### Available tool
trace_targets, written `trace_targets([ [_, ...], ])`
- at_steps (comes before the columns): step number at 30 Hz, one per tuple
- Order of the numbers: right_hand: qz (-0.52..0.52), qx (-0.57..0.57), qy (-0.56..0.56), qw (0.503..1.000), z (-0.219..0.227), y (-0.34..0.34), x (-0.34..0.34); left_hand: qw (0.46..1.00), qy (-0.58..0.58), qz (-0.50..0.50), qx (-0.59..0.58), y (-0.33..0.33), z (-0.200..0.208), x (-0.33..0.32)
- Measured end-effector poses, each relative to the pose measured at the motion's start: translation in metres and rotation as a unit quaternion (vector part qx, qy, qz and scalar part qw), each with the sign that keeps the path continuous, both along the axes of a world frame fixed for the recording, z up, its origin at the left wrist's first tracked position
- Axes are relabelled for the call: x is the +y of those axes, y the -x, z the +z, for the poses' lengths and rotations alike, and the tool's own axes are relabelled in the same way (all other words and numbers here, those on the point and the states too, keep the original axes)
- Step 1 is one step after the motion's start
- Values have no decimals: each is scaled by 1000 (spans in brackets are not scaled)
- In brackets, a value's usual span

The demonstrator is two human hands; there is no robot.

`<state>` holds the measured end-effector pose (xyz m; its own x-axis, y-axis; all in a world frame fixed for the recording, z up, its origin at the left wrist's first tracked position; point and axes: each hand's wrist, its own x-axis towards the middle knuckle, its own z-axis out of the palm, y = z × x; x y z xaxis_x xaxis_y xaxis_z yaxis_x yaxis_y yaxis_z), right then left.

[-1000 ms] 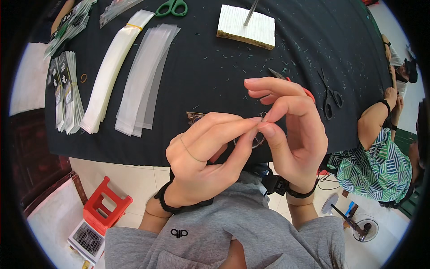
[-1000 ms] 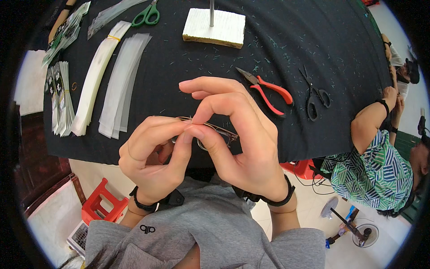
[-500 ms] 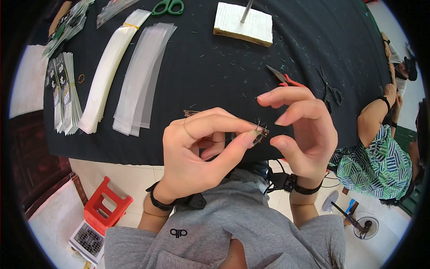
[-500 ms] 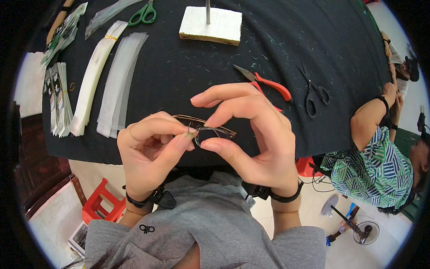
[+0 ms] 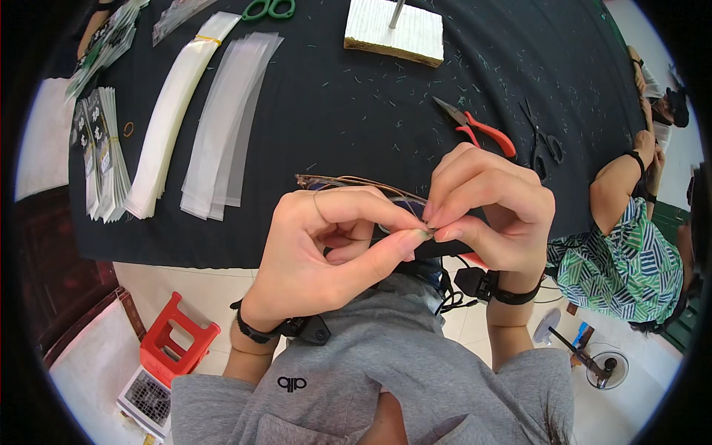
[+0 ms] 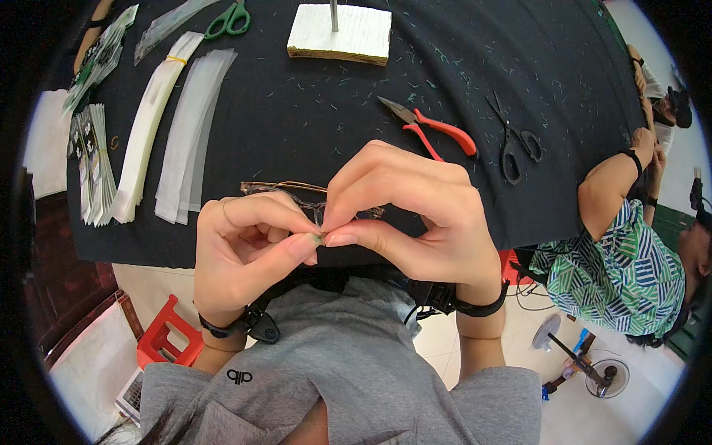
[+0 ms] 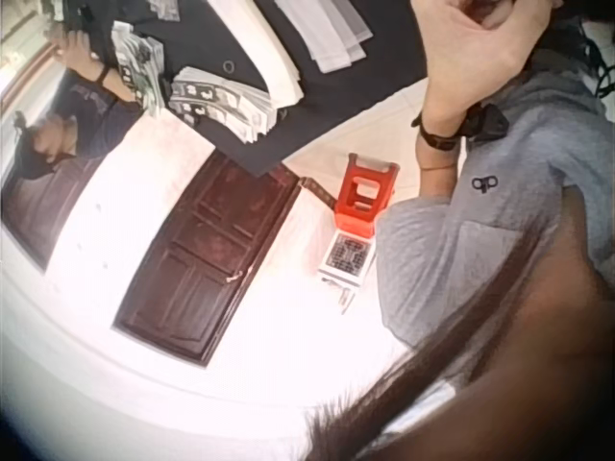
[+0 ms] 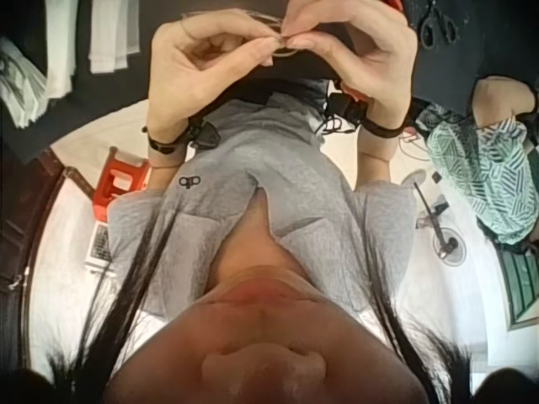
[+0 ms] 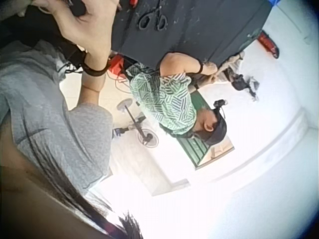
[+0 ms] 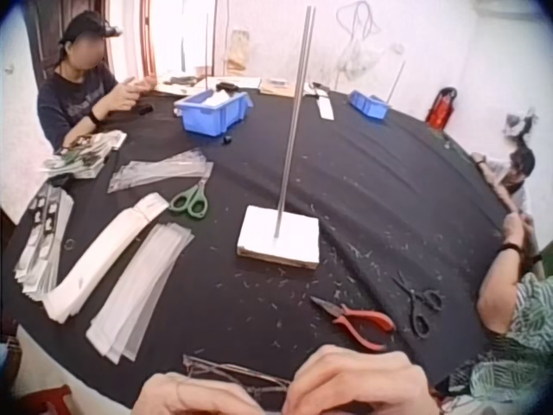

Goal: The person removes a plastic sleeve from a metal rod, picks up a fishing hook and line, and wraps the line around the hook by hand. They then use pliers to tighten the knot and scissors to trim the excess line.

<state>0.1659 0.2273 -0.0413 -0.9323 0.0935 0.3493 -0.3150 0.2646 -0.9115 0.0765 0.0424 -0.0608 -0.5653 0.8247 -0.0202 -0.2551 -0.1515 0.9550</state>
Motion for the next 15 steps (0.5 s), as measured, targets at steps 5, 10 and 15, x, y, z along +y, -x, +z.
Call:
trace_targets([
  [5,-3,4,-6,1000,-1,0,0,996,51,-37,-70,3,5,-2],
  [10,1,8,-5,1000,-1,0,0,989,61,-77,-110,7,7,-2],
  [15,-1,12,1,1000,-1,2,-1,989,34,-62,-126,4,2,0],
])
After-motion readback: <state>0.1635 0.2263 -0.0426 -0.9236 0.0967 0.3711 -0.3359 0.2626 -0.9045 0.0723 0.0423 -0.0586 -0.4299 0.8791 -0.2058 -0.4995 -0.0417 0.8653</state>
